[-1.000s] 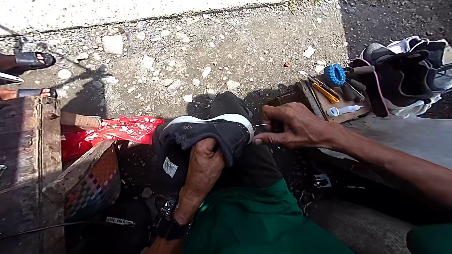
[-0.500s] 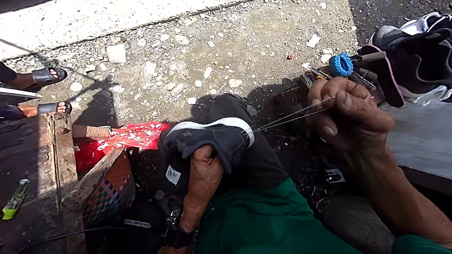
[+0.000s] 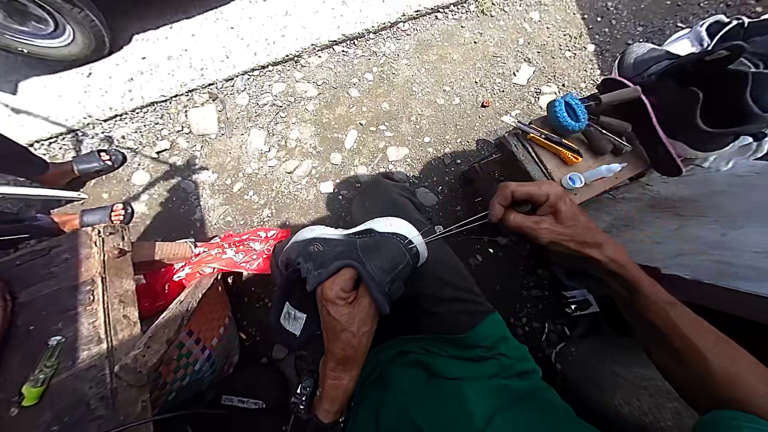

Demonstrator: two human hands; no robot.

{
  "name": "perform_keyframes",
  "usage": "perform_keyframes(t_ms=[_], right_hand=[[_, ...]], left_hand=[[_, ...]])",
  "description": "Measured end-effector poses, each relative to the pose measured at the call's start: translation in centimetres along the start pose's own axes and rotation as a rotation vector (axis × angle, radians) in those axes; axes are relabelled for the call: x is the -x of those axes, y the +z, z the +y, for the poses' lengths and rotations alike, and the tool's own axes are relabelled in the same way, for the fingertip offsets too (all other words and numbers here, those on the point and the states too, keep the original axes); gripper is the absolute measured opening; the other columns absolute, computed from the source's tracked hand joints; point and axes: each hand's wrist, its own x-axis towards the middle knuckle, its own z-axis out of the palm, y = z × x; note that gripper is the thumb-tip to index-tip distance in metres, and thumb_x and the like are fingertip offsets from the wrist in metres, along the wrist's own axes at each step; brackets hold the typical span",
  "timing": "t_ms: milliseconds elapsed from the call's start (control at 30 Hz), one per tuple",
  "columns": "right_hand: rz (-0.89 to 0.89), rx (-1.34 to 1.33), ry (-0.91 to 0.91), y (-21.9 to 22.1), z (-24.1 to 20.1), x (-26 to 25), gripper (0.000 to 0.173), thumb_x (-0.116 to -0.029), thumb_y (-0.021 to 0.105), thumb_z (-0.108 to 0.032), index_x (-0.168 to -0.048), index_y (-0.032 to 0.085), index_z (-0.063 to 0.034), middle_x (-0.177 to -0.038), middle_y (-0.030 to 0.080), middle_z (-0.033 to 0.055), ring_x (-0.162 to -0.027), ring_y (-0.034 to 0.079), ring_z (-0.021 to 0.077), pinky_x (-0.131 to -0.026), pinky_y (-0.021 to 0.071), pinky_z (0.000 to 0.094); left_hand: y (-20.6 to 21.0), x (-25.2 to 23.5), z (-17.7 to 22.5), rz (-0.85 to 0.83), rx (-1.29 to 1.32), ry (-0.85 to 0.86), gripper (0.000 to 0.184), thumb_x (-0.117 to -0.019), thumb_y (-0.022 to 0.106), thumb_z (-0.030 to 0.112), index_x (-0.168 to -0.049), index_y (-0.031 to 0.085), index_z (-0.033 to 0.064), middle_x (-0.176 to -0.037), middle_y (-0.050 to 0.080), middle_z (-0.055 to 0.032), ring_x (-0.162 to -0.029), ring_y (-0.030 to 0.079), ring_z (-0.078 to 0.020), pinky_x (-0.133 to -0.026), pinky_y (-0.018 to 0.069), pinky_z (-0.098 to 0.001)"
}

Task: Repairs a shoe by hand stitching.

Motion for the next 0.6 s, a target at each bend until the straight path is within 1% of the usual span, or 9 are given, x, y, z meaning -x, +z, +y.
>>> perform_keyframes(t_ms=[67, 133, 267, 367, 433, 500, 533, 567, 600], right_hand=[[-0.001, 0.132, -0.006, 3.2, 0.8, -0.4, 0.023, -0.0998, 0.059, -0.019, -0.109, 0.078, -0.0085, -0.083, 0.071, -0.0004, -0.067, 0.057, -0.0001, -0.063, 0.0487, 0.0201], [-0.071, 0.045, 0.004, 6.4, 1.2, -1.4, 0.032, -0.1035, 0.06, -0.029, -0.123, 0.074, -0.0089, -0.08, 0.067, 0.0013, -0.064, 0.052, 0.0034, -0.062, 0.0465, 0.0244], [-0.012, 0.056, -0.109, 7.9, 2.0, -2.8, 0.033, -0.1034, 0.059, -0.031, -0.087, 0.073, -0.0066, -0.075, 0.064, 0.0008, -0.067, 0.057, 0.0059, -0.061, 0.0461, 0.026], [0.057, 0.259, -0.211, 6.5, 1.4, -2.8, 0.028, -0.102, 0.058, -0.025, -0.083, 0.071, -0.0082, -0.094, 0.071, 0.004, -0.08, 0.067, 0.0111, -0.063, 0.0532, 0.0297], [0.118, 0.351, -0.232, 6.1, 1.3, -2.8, 0.025, -0.0992, 0.058, -0.022, -0.083, 0.07, -0.0078, -0.095, 0.072, 0.0051, -0.075, 0.067, 0.0125, -0.057, 0.0522, 0.0308], [0.158, 0.388, -0.21, 5.9, 1.6, -2.6, 0.023, -0.0983, 0.058, -0.022, -0.087, 0.071, -0.0081, -0.091, 0.071, 0.0045, -0.071, 0.066, 0.0124, -0.054, 0.0506, 0.0313], [0.16, 0.359, -0.184, 5.8, 1.7, -2.5, 0.022, -0.0985, 0.059, -0.023, -0.088, 0.072, -0.0085, -0.092, 0.071, 0.0038, -0.071, 0.066, 0.0114, -0.056, 0.0511, 0.0306], [0.148, 0.266, -0.141, 5.6, 1.6, -2.4, 0.022, -0.0991, 0.06, -0.024, -0.09, 0.073, -0.0084, -0.092, 0.071, 0.0023, -0.072, 0.065, 0.0089, -0.058, 0.0518, 0.0278], [0.118, 0.082, -0.074, 5.4, 1.2, -2.2, 0.021, -0.1003, 0.061, -0.023, -0.092, 0.074, -0.0081, -0.091, 0.07, -0.0002, -0.071, 0.063, 0.0043, -0.06, 0.0518, 0.0218]], left_hand=[[0.0, 0.2, 0.0, 0.014, -0.046, -0.001, 0.014, -0.0868, 0.067, 0.005, -0.073, 0.066, 0.0051, -0.071, 0.067, 0.0037, -0.072, 0.065, 0.0041, -0.07, 0.0535, -0.0151], [0.0, 0.3, 0.0, 0.018, -0.087, 0.001, 0.014, -0.0864, 0.068, 0.008, -0.073, 0.066, 0.0055, -0.07, 0.066, 0.0034, -0.071, 0.065, 0.0036, -0.069, 0.0536, -0.0157], [-2.3, 0.5, 1.2, -0.056, -0.328, 0.058, 0.017, -0.091, 0.058, 0.013, -0.082, 0.071, 0.0074, -0.074, 0.067, 0.0009, -0.071, 0.064, -0.0027, -0.065, 0.0523, -0.0218], [-7.5, 2.5, 2.4, -0.007, -0.551, 0.1, 0.027, -0.0879, 0.052, 0.007, -0.095, 0.078, 0.0029, -0.078, 0.07, -0.0059, -0.069, 0.063, -0.0037, -0.063, 0.0496, -0.0186], [-12.2, 3.7, 1.7, 0.083, -0.608, -0.018, 0.024, -0.0884, 0.05, -0.002, -0.094, 0.073, -0.009, -0.079, 0.069, -0.0147, -0.068, 0.061, -0.0032, -0.065, 0.0489, -0.0177], [-16.6, 4.5, -0.7, 0.184, -0.668, -0.202, 0.022, -0.0916, 0.049, -0.003, -0.096, 0.068, -0.0132, -0.077, 0.065, -0.0117, -0.065, 0.054, 0.0007, -0.063, 0.0458, -0.0163], [-18.3, 4.9, -1.9, 0.19, -0.739, -0.301, 0.024, -0.0943, 0.05, 0.002, -0.103, 0.068, -0.0108, -0.08, 0.065, -0.0108, -0.067, 0.055, -0.0025, -0.064, 0.0476, -0.0211], [-19.3, 5.3, -2.2, 0.152, -0.797, -0.372, 0.03, -0.0975, 0.053, 0.008, -0.116, 0.067, -0.0096, -0.09, 0.069, -0.0174, -0.077, 0.062, -0.0136, -0.073, 0.0515, -0.0338], [-19.2, 5.4, -1.7, 0.106, -0.804, -0.368, 0.037, -0.0992, 0.055, 0.013, -0.127, 0.063, -0.01, -0.107, 0.069, -0.0259, -0.097, 0.065, -0.0267, -0.088, 0.0514, -0.0463]])
